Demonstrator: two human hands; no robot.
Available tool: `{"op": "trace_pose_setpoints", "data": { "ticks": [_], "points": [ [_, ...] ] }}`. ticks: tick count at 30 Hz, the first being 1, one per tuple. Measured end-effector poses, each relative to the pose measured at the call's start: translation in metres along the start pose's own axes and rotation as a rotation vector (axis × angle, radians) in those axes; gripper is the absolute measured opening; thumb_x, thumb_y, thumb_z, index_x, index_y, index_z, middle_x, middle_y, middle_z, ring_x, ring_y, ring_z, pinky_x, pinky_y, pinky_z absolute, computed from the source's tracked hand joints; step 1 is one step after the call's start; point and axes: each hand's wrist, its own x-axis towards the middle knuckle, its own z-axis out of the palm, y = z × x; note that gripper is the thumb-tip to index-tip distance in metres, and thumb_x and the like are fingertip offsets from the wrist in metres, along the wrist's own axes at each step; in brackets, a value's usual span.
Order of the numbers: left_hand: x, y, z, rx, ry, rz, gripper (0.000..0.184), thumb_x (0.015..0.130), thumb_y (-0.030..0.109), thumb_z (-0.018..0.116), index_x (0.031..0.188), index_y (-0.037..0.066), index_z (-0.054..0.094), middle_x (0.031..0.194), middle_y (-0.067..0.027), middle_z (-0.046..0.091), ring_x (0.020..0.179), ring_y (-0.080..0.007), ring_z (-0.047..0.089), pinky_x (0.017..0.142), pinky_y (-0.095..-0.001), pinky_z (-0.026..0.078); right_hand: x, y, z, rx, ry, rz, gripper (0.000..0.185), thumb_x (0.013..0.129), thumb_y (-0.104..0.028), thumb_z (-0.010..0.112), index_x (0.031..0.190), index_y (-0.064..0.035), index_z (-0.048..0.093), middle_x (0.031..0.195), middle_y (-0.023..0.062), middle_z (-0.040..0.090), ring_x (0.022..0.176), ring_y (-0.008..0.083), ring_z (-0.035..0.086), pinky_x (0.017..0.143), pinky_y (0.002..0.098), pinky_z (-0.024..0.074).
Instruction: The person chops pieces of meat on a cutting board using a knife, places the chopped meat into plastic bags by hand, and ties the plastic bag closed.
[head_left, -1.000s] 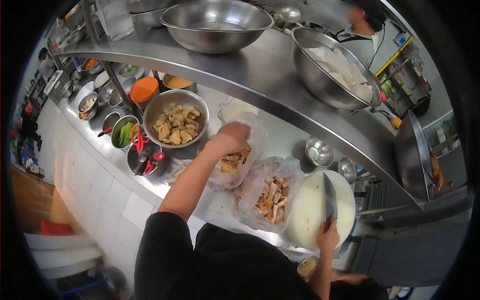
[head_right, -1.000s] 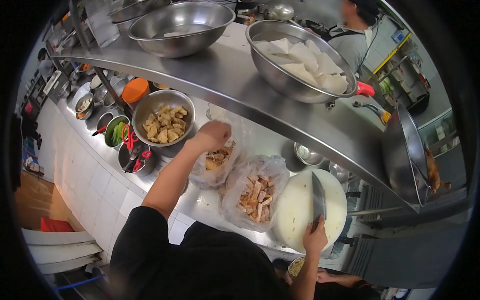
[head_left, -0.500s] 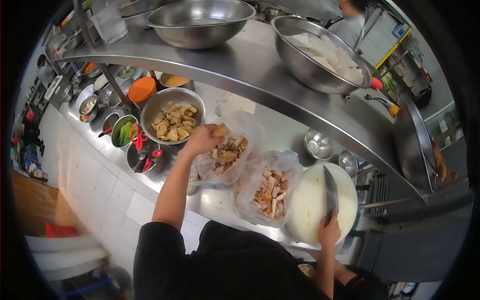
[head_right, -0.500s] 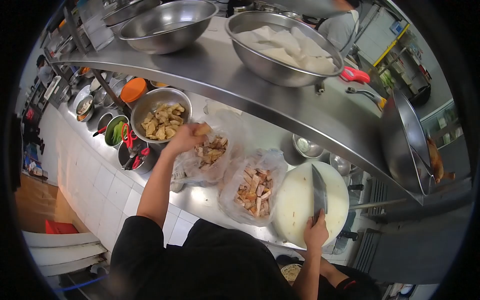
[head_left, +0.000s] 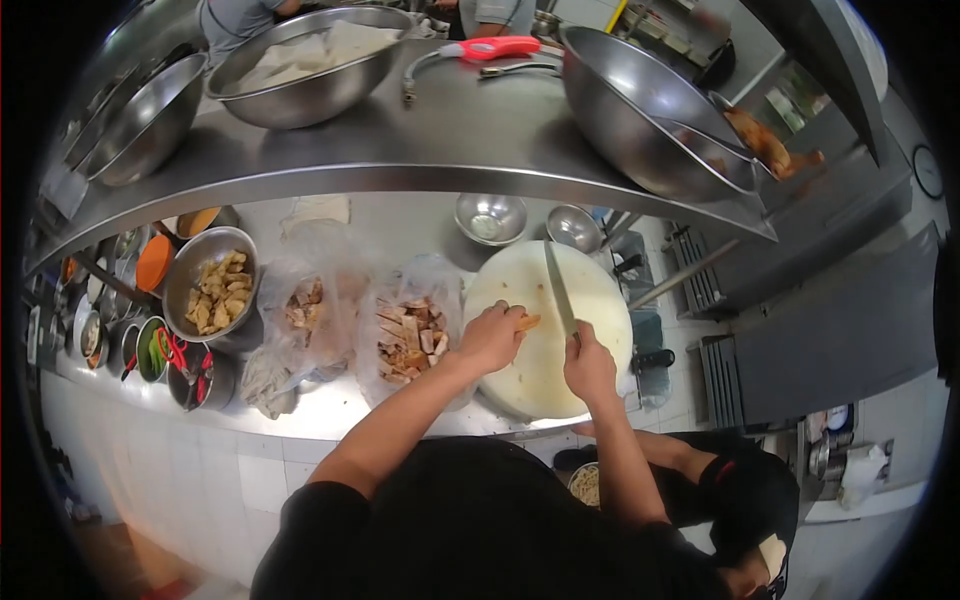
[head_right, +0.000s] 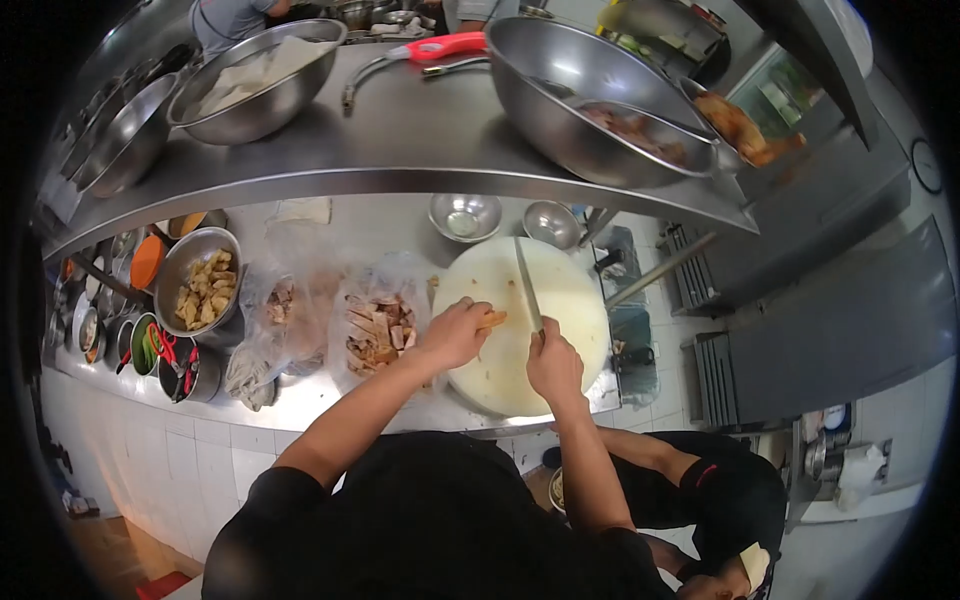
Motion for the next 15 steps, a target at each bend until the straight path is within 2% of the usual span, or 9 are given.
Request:
{"op": "trace_pose_setpoints", "data": {
  "ticks": [2,5,8,15],
  "points": [
    [-0.003,0.007,0.021,0.068,0.077,0.046,0.047,0.087,0.014,0.071,0.132,0.006,0.06,0.121,-0.0183,0.061,0.11,-0.0403,0.059,0.095,-0.0464,0.05,-0.003,-0.014,-0.026,0.115,0.012,0.064,0.031,0.103,-0.025,0.052,0.126,-0.0038,0.053,0.09,0.027,0.071,0.083,0.0502,0.068,0.074,0.0597,0.0521],
    [-0.02,0.012,0.02,0.023,0.194,0.114,0.046,0.084,0.014,0.073,0.128,0.006,0.061,0.121,-0.0178,0.061,0.109,-0.0399,0.059,0.093,-0.0469,0.05,-0.013,-0.007,-0.035,0.028,-0.031,0.102,0.028,0.103,-0.026,0.052,0.119,-0.0026,0.053,0.084,0.029,0.07,0.082,0.0516,0.068,0.076,0.0611,0.0513],
    [-0.041,0.006,0.022,-0.057,0.274,0.117,0.041,0.084,0.013,0.074,0.122,0.005,0.063,0.116,-0.018,0.063,0.107,-0.0395,0.06,0.091,-0.0472,0.05,-0.016,0.021,-0.018,-0.006,-0.183,0.051,0.027,0.104,-0.026,0.052,0.115,-0.0021,0.053,0.082,0.0296,0.07,0.081,0.0512,0.068,0.075,0.06,0.0521],
    [-0.044,0.002,0.035,-0.059,0.376,0.076,0.025,0.085,0.008,0.072,0.11,0.004,0.068,0.102,-0.0149,0.068,0.1,-0.0375,0.063,0.087,-0.0462,0.051,-0.027,-0.031,-0.07,0.194,0.03,-0.098,0.028,0.104,-0.027,0.052,0.114,-0.0017,0.053,0.083,0.0273,0.071,0.077,0.0496,0.069,0.072,0.058,0.0541]
  ]
}}
